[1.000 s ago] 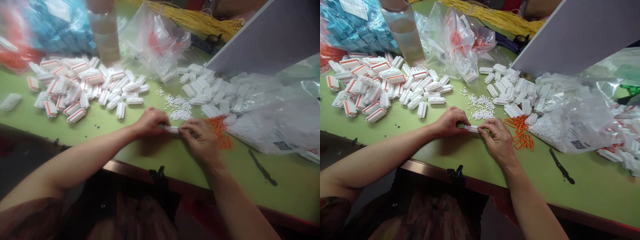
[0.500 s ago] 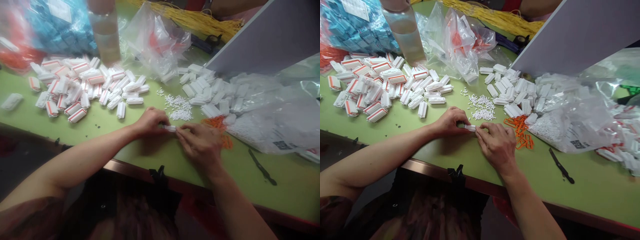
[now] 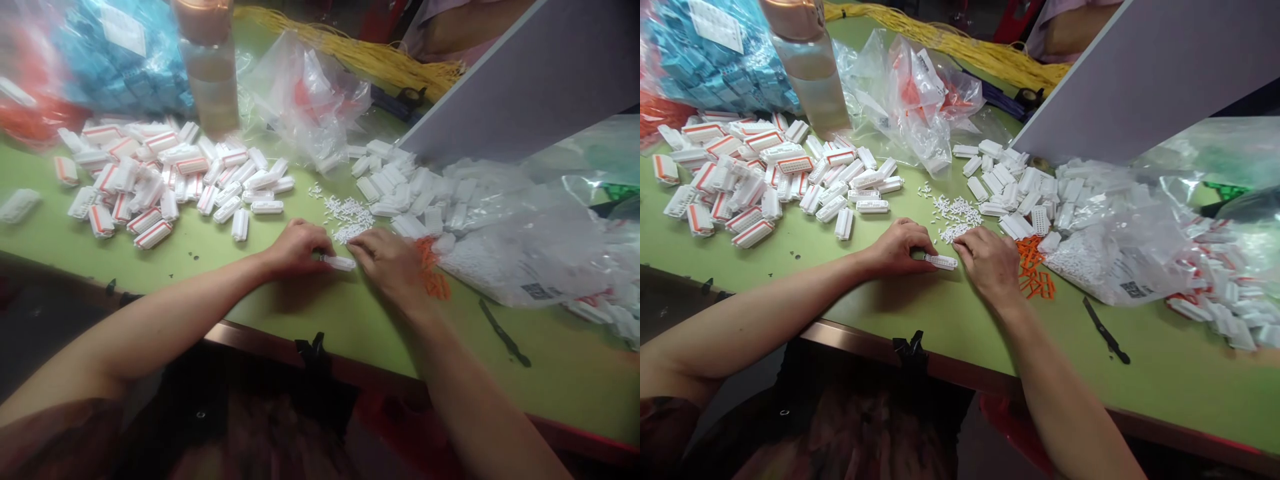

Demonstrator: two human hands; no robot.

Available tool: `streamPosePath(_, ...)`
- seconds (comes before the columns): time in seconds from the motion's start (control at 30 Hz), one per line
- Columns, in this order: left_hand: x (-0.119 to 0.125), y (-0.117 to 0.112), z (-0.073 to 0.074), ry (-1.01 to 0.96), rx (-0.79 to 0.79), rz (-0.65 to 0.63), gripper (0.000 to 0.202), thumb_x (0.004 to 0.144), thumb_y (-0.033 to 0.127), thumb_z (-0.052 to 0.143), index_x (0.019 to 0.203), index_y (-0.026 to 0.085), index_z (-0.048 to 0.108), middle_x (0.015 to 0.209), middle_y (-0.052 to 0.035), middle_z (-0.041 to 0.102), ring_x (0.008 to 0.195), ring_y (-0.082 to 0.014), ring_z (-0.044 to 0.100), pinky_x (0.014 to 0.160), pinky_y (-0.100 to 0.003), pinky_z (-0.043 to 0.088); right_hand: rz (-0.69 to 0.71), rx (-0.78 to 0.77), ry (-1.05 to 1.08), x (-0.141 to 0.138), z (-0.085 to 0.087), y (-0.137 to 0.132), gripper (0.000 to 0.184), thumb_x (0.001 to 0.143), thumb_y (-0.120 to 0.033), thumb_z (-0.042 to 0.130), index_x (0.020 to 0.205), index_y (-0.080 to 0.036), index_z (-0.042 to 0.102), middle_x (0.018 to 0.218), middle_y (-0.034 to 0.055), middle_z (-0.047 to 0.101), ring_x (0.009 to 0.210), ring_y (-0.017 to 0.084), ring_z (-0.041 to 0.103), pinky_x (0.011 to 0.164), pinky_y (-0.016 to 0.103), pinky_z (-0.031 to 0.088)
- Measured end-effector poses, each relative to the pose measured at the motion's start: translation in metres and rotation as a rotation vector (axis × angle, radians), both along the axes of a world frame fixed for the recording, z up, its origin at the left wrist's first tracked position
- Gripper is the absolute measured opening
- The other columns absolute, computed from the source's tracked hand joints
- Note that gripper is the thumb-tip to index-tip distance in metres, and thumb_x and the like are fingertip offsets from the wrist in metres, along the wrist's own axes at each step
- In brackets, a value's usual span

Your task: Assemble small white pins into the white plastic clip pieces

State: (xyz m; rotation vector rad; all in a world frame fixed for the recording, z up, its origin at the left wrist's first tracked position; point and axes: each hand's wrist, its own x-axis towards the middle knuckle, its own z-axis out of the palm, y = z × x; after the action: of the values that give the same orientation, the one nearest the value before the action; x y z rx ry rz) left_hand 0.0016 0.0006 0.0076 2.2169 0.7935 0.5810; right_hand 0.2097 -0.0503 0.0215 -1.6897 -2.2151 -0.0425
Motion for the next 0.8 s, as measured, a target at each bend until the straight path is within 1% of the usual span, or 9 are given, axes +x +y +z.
streamPosePath(0.1, 0.000, 0.000, 0.001, 0.014, 0.000, -0.004, 0.016, 0.070, 0.032, 0.076, 0.080, 0.020, 0.073, 0.081, -0.0006, 0.071, 0.082, -0.0162, 0.064, 0.091, -0.035, 0.035, 0.014, -0.059, 0.035, 0.006, 0.007, -0.007, 0.021, 0.090, -0.035, 0.055, 0.086, -0.023, 0.071, 0.091, 0.0045, 0.072, 0.083, 0.021, 0.064, 0.068, 0.035, 0.040)
streamPosePath(0.2, 0.001, 0.000, 0.002, 0.023, -0.006, -0.002, 0.016, 0.071, 0.032, 0.076, 0.080, 0.020, 0.073, 0.082, -0.0007, 0.071, 0.082, -0.0162, 0.064, 0.091, -0.035, 0.034, -0.086, -0.169, 0.156, 0.007, 0.012, -0.011, 0.022, 0.090, -0.038, 0.054, 0.089, -0.023, 0.070, 0.097, 0.0052, 0.072, 0.087, 0.021, 0.064, 0.073, 0.035, 0.044)
streamPosePath(0.3, 0.001, 0.000, 0.002, 0.022, -0.002, -0.001, 0.016, 0.071, 0.033, 0.076, 0.081, 0.020, 0.073, 0.083, -0.0008, 0.071, 0.084, -0.0163, 0.064, 0.090, -0.035, 0.034, -0.174, -0.214, 0.200, 0.003, 0.010, -0.010, 0.021, 0.088, -0.038, 0.055, 0.087, -0.023, 0.070, 0.095, 0.0052, 0.071, 0.087, 0.022, 0.064, 0.075, 0.036, 0.046)
streamPosePath(0.4, 0.000, -0.001, 0.002, 0.015, 0.014, 0.000, 0.017, 0.071, 0.033, 0.076, 0.081, 0.020, 0.073, 0.082, -0.0004, 0.071, 0.084, -0.0160, 0.064, 0.090, -0.035, 0.034, -0.184, -0.231, 0.185, -0.001, 0.005, -0.007, 0.016, 0.085, -0.035, 0.058, 0.083, -0.023, 0.069, 0.091, 0.0045, 0.070, 0.083, 0.022, 0.062, 0.075, 0.037, 0.045)
streamPosePath(0.5, 0.001, -0.001, 0.001, 0.011, 0.020, 0.003, 0.017, 0.071, 0.034, 0.076, 0.080, 0.020, 0.073, 0.081, 0.0001, 0.071, 0.082, -0.0154, 0.064, 0.089, -0.034, 0.034, -0.172, -0.237, 0.218, -0.002, 0.007, -0.007, 0.013, 0.083, -0.032, 0.061, 0.077, -0.022, 0.066, 0.085, 0.0041, 0.068, 0.078, 0.021, 0.061, 0.069, 0.035, 0.044)
streamPosePath(0.57, 0.001, -0.001, 0.001, 0.008, 0.022, 0.008, 0.017, 0.071, 0.035, 0.076, 0.079, 0.020, 0.073, 0.081, 0.0006, 0.071, 0.081, -0.0151, 0.064, 0.088, -0.034, 0.035, -0.132, -0.230, 0.285, -0.003, 0.013, -0.011, 0.013, 0.085, -0.032, 0.060, 0.078, -0.023, 0.065, 0.084, 0.0037, 0.068, 0.077, 0.020, 0.061, 0.068, 0.034, 0.045)
streamPosePath(0.67, 0.001, 0.000, -0.001, 0.003, 0.023, 0.010, 0.017, 0.071, 0.036, 0.076, 0.079, 0.021, 0.073, 0.080, 0.0014, 0.071, 0.080, -0.0146, 0.064, 0.088, -0.034, 0.035, 0.002, -0.195, 0.353, -0.005, 0.024, -0.017, 0.013, 0.088, -0.032, 0.057, 0.082, -0.023, 0.064, 0.086, 0.0032, 0.068, 0.080, 0.018, 0.062, 0.071, 0.032, 0.046)
streamPosePath(0.73, 0.001, 0.000, -0.001, -0.001, 0.028, 0.008, 0.017, 0.071, 0.036, 0.076, 0.079, 0.022, 0.073, 0.080, 0.0015, 0.071, 0.080, -0.0145, 0.064, 0.088, -0.034, 0.035, 0.106, -0.166, 0.341, -0.007, 0.028, -0.019, 0.013, 0.090, -0.031, 0.056, 0.084, -0.023, 0.064, 0.086, 0.0032, 0.068, 0.080, 0.017, 0.063, 0.071, 0.031, 0.046)
streamPosePath(0.8, 0.001, 0.000, -0.002, -0.006, 0.033, 0.010, 0.018, 0.071, 0.038, 0.076, 0.078, 0.022, 0.073, 0.079, 0.0013, 0.071, 0.079, -0.0143, 0.064, 0.088, -0.034, 0.035, 0.186, -0.133, 0.295, -0.008, 0.028, -0.020, 0.013, 0.091, -0.030, 0.055, 0.084, -0.022, 0.064, 0.085, 0.0035, 0.068, 0.080, 0.017, 0.063, 0.070, 0.031, 0.044)
